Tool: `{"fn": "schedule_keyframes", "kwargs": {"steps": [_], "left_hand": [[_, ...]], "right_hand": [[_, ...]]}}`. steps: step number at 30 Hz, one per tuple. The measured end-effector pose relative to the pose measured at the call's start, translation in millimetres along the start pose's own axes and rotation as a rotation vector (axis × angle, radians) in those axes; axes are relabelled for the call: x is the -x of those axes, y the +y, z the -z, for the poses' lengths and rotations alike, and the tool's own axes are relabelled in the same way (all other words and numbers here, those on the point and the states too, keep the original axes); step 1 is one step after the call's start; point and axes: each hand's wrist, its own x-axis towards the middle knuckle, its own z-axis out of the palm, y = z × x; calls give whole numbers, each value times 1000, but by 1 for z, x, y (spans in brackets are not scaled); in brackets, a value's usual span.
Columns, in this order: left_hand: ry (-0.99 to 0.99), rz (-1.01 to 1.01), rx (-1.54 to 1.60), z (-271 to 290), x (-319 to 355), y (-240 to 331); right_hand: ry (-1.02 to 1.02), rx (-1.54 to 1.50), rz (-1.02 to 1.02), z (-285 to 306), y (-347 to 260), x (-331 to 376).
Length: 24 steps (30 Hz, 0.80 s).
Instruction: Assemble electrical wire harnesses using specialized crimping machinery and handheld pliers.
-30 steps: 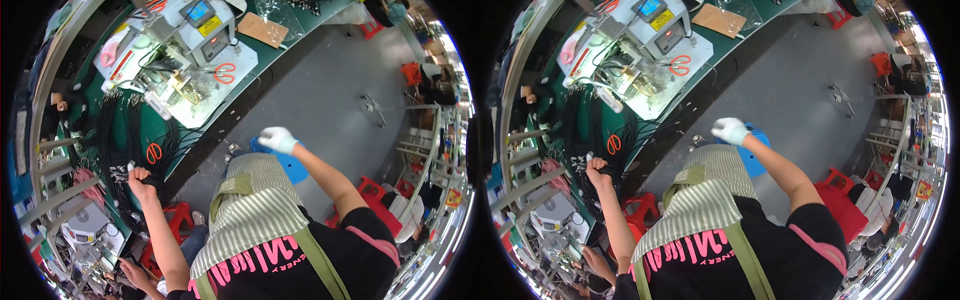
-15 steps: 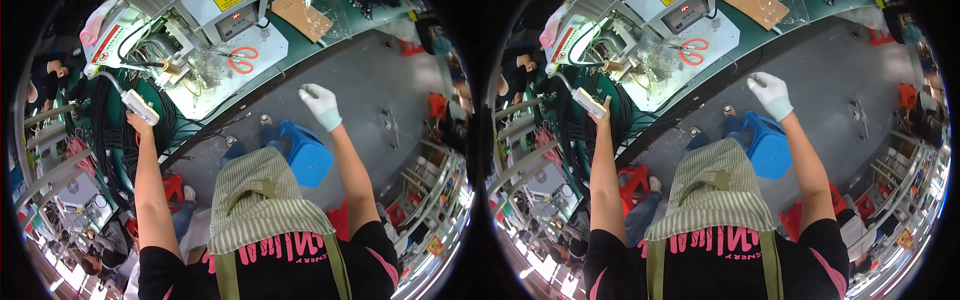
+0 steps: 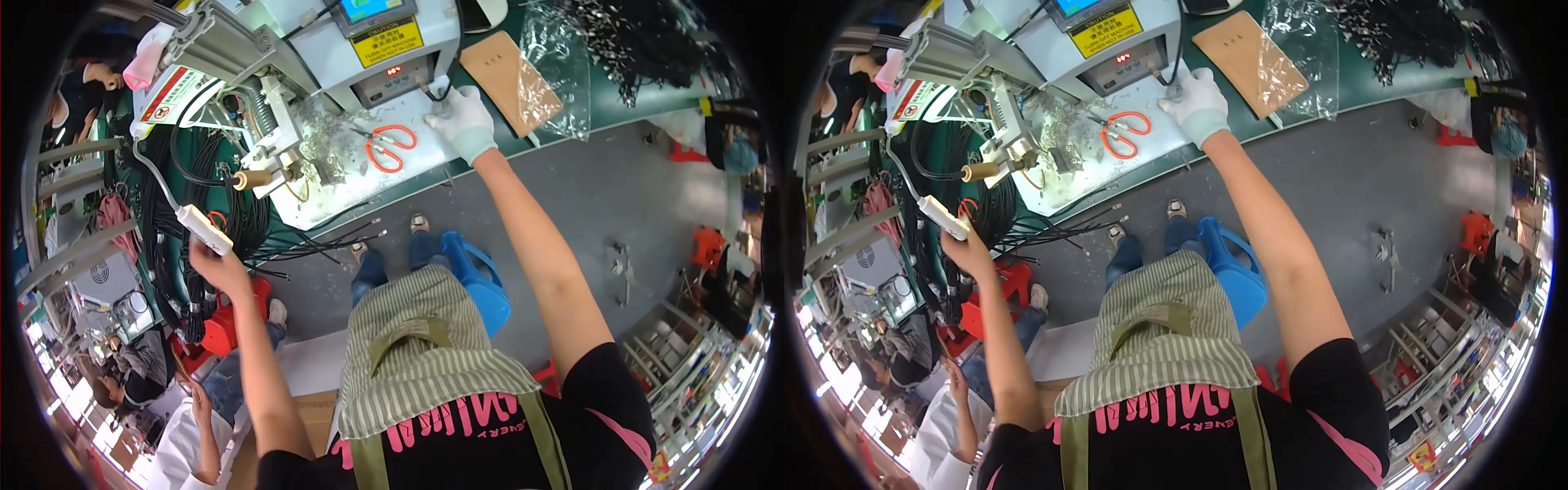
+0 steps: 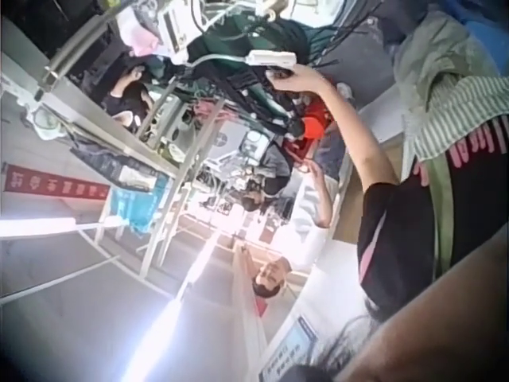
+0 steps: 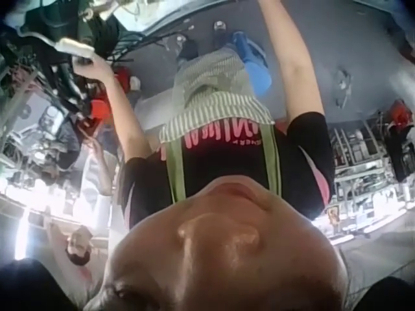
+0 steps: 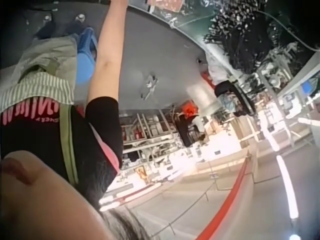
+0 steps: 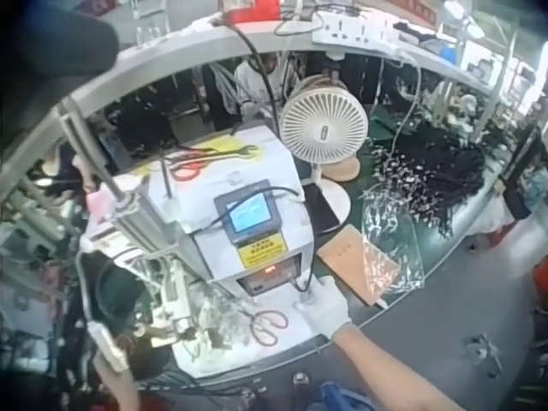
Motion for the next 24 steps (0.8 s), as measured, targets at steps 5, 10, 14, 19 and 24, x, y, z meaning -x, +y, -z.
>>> {"fn": "schedule_keyframes", "kwargs": {"steps": [5,10,14,19,24], "left_hand": [[-361,127,428,25,146,119],[-1025,525,1054,-55,150,209],[-792,1066,1371,-109,121,247],[-796,1197,2118,-66,80,273],[-608,1214,2225,6,63,244]], "right_hand": [[-79,-24,57,-13,8,-4],[-84,25,112,-7,12,-9],[-227,-216,146,43,-35,24],[-354,-276,449,106,-116,79],[-387,-338,719,134,-183,98]]}}
